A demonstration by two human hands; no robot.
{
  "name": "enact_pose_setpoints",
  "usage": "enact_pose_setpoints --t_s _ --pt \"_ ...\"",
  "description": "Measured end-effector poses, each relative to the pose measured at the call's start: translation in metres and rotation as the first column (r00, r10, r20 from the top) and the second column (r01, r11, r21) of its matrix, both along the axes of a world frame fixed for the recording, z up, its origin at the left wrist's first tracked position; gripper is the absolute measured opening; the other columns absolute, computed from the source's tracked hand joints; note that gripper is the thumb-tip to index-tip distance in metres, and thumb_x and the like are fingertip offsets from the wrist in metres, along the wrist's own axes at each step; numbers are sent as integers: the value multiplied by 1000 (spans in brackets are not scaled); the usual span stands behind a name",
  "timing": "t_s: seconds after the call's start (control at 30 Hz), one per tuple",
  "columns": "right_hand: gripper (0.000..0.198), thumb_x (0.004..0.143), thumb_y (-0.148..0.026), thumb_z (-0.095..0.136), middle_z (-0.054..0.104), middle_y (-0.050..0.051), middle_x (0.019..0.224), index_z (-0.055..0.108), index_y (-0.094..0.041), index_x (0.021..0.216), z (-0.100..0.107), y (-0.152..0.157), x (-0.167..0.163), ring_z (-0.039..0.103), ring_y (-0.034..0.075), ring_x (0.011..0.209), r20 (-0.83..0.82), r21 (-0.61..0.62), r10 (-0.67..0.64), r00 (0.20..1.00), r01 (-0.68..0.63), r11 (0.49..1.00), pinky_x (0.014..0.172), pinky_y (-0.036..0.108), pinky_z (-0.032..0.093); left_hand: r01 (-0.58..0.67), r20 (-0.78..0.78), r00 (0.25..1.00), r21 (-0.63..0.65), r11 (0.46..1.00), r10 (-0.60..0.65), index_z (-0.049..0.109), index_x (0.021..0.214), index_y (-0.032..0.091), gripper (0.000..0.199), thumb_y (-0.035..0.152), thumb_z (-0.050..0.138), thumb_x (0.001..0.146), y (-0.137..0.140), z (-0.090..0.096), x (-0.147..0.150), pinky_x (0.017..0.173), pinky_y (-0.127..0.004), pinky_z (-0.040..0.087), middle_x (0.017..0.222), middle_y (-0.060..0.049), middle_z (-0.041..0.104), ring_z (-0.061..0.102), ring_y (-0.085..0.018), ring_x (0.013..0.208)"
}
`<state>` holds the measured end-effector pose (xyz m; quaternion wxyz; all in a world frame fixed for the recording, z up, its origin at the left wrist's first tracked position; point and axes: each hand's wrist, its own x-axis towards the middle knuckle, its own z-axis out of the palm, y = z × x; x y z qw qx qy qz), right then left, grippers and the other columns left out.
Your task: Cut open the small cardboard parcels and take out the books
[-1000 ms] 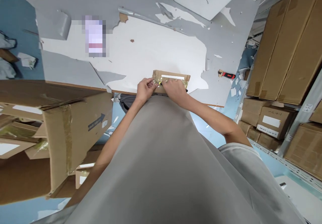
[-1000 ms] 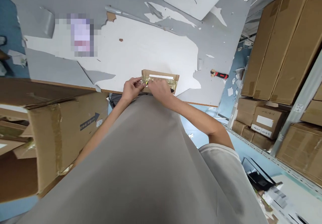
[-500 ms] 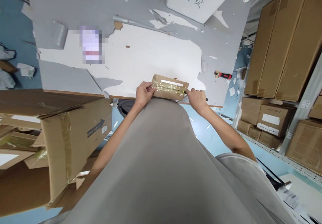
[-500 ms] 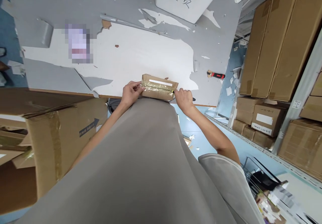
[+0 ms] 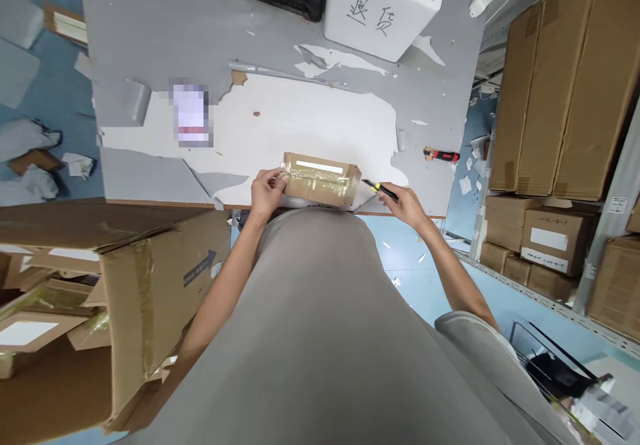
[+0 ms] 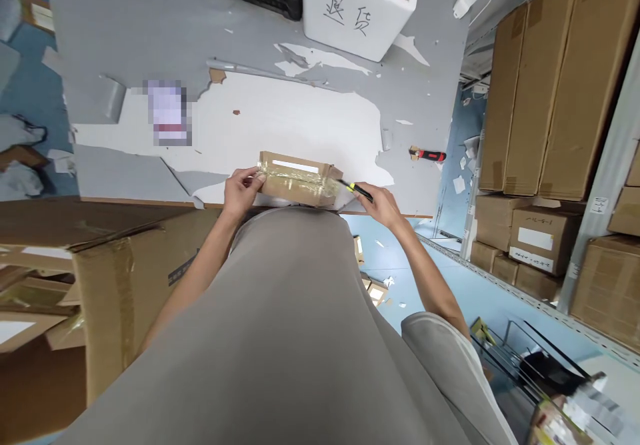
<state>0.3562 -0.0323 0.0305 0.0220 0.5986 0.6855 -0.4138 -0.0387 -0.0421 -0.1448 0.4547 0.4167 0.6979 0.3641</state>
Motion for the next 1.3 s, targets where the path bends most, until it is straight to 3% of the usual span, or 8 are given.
enact_pose_setpoints --t_s 0.13,0.27,0.37,0.5,0.63,0.83,1.13,1.3 --pt "57 110 -77 52 80 7 115 62 -23 124 -64 -7 -32 76 16 82 -338 -113 -511 790 506 855 79 28 62 -74 17 997 -41 996 75 80 139 22 72 62 93 82 2 -9 -31 102 -47 67 123 -14 81 76 -29 109" --pt "55 106 -79 56 75 3 108 61 -26 120 -93 -10 -85 70 16 82 -437 -219 -630 641 604 766 76 29 66 1 -49 999 74 997 3 76 147 28 76 73 87 87 -1 -5 -42 117 -56 62 151 -18 75 72 -37 139" --pt "52 113 -72 48 77 6 109 67 -24 119 -77 -6 -98 72 20 98 -435 -28 -559 706 610 792 93 33 67 122 -36 992 61 991 -120 75 150 29 75 78 77 94 -3 -2 -29 123 -61 58 159 -18 73 69 -38 147" --pt "56 120 -60 41 81 16 141 73 -20 142 -46 8 -87 74 27 132 -319 264 -397 860 483 835 119 43 60 296 22 955 15 955 -296 74 152 27 79 77 79 91 1 -3 6 130 -66 52 163 -19 72 65 -41 154" --pt "56 124 -52 37 74 17 157 72 -24 157 -34 18 -84 71 30 146 -62 367 -274 960 277 888 121 45 60 343 82 934 76 936 -349 73 154 27 78 74 81 92 11 3 30 130 -64 54 165 -19 70 67 -41 153" --pt "57 127 -40 29 65 16 171 63 -27 170 -37 18 -99 70 29 147 230 375 -197 953 100 922 113 44 64 206 95 966 272 940 -239 67 160 30 68 72 72 106 53 37 25 124 -53 60 170 -16 66 67 -34 155" --pt "56 126 -40 34 54 14 182 59 -33 176 -2 25 -92 71 31 145 408 328 -101 908 -43 944 105 43 67 251 -14 967 225 942 -254 85 107 21 25 40 90 91 81 57 41 97 -40 69 113 -7 83 80 -23 98" --pt "56 126 -45 40 77 18 154 57 -27 176 31 3 -133 78 37 131 296 144 -39 954 -4 990 109 45 62 166 71 980 215 962 -185 85 96 21 17 33 92 86 80 53 43 94 -42 69 97 -5 82 74 -21 85"
